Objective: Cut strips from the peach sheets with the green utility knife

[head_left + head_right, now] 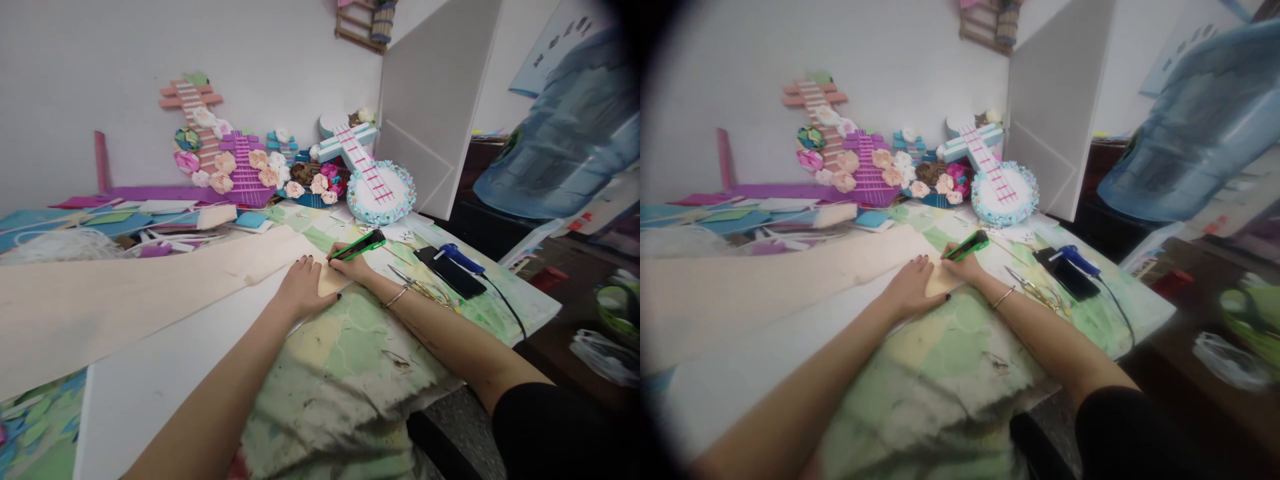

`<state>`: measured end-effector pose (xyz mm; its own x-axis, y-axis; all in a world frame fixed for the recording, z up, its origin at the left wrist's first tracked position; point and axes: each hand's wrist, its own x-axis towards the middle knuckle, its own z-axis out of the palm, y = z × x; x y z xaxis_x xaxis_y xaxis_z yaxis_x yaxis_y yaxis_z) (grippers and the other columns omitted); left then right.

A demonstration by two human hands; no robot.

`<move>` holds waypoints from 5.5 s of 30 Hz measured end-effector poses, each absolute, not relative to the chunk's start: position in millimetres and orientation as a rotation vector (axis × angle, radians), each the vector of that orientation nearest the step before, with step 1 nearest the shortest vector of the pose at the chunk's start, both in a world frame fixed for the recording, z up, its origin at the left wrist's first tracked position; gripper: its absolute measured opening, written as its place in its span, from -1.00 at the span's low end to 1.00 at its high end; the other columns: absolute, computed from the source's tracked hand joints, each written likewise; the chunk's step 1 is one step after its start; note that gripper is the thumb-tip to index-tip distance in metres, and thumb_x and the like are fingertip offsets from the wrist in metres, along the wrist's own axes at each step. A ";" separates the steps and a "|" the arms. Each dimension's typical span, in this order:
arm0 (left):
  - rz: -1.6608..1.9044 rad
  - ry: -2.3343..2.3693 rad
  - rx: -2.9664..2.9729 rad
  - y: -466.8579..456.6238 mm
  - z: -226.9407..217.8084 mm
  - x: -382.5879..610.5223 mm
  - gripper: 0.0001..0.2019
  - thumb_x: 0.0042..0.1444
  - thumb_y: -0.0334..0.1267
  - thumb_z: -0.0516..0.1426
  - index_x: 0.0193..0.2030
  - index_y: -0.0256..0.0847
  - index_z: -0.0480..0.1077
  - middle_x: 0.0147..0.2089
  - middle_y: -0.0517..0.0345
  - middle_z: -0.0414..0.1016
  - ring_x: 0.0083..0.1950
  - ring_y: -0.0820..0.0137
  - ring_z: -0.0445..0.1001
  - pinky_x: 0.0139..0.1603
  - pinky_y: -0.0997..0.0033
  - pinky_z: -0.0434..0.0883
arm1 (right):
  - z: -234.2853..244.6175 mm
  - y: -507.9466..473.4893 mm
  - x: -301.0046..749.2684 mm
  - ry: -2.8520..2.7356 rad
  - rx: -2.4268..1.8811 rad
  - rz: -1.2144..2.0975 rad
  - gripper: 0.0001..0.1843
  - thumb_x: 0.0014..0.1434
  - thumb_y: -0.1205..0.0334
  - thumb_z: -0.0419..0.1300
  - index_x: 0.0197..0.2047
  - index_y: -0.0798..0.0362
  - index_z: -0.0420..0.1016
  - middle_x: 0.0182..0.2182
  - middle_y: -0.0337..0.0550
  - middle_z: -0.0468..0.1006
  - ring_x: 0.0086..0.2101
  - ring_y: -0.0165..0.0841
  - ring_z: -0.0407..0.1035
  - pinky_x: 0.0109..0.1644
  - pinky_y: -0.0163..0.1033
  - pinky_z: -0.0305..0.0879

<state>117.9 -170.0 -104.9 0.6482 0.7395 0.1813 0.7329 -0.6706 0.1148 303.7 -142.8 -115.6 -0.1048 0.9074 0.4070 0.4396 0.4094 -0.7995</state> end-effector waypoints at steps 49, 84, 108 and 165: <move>0.377 1.195 2.864 -172.3 -101.5 114.7 -0.42 0.12 0.17 0.11 0.17 -0.15 0.34 0.27 -0.20 0.29 0.33 -0.12 0.19 0.27 -0.03 0.15 | -117.3 -158.4 308.4 -1.664 -1.208 0.652 -0.90 -0.17 0.25 0.15 -0.47 0.06 0.39 -0.54 -0.28 0.41 -0.46 -0.39 0.28 -0.40 -0.31 0.17; 0.378 1.203 2.864 -169.3 -104.8 115.5 -0.36 0.10 0.22 0.09 0.19 -0.18 0.34 0.31 -0.23 0.24 0.33 -0.15 0.17 0.28 -0.03 0.14 | -116.1 -168.9 312.4 -1.671 -1.206 0.664 -0.88 -0.16 0.26 0.16 -0.45 0.06 0.40 -0.53 -0.29 0.40 -0.46 -0.40 0.24 -0.39 -0.31 0.13; 0.348 1.218 2.885 -170.0 -102.7 115.8 -0.34 0.11 0.21 0.10 0.22 -0.19 0.31 0.27 -0.23 0.27 0.33 -0.12 0.18 0.28 0.00 0.15 | -116.0 -175.1 314.9 -1.666 -1.193 0.675 -0.89 -0.17 0.30 0.15 -0.46 0.07 0.41 -0.54 -0.29 0.40 -0.47 -0.41 0.24 -0.39 -0.31 0.14; 0.318 1.241 2.884 -167.7 -105.6 115.1 -0.32 0.13 0.23 0.07 0.26 -0.19 0.29 0.33 -0.20 0.23 0.36 -0.10 0.15 0.30 0.01 0.15 | -115.9 -189.6 320.7 -1.664 -1.178 0.693 -0.91 -0.18 0.28 0.16 -0.49 0.07 0.39 -0.54 -0.30 0.38 -0.46 -0.40 0.24 -0.37 -0.30 0.14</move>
<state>115.1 -167.7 -105.6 0.6704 0.7172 0.1901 0.7201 -0.6907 0.0663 320.7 -189.6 -115.9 -0.0867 0.9240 0.3725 0.3865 0.3758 -0.8422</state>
